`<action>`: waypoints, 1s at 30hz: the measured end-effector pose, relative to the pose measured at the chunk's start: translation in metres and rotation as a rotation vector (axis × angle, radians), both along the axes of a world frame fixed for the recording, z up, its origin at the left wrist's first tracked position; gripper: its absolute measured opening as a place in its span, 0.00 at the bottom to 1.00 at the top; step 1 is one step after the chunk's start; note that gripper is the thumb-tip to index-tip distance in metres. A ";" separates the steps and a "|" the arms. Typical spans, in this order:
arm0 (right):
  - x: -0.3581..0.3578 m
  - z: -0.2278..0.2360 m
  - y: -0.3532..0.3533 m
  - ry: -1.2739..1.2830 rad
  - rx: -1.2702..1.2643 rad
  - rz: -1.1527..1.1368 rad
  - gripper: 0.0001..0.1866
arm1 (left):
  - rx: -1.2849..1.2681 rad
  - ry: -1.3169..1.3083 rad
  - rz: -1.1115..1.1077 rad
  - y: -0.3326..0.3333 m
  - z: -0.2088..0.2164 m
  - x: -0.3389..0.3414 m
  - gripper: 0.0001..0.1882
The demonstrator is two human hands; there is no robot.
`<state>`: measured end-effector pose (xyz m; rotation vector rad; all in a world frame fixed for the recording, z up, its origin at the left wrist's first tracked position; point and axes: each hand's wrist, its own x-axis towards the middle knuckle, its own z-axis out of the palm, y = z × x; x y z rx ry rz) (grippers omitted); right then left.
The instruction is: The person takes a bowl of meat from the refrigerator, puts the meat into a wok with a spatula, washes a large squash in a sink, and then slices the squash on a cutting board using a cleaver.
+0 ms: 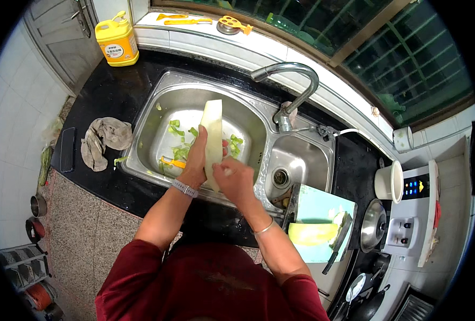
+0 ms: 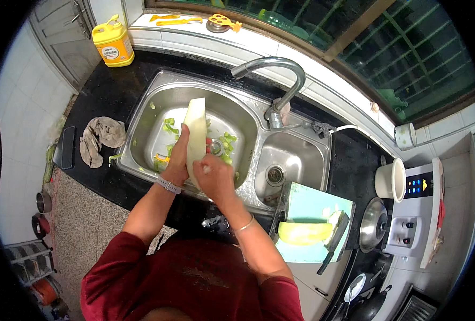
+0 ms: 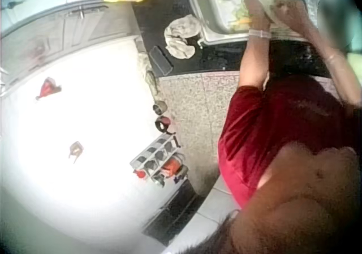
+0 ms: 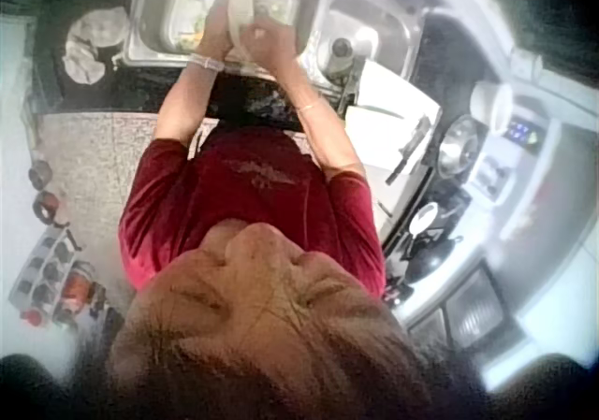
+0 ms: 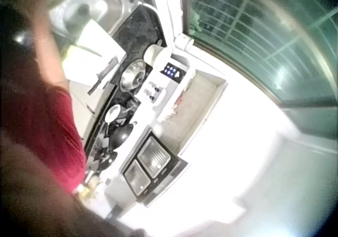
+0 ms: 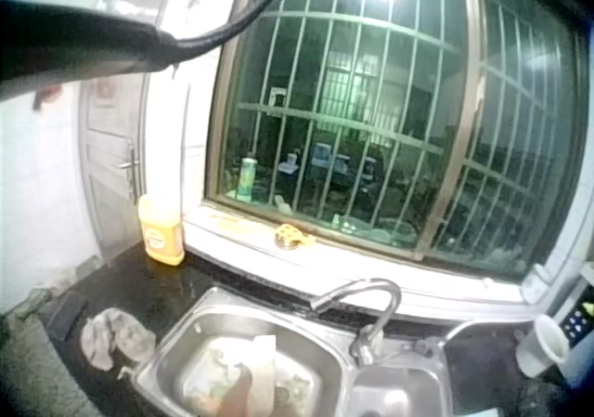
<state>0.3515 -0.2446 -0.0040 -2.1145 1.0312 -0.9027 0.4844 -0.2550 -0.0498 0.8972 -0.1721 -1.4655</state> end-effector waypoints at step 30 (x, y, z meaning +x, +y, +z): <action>0.026 -0.015 -0.011 -0.120 -0.182 0.298 0.09 | -0.113 -0.046 -0.033 0.010 0.015 0.037 0.42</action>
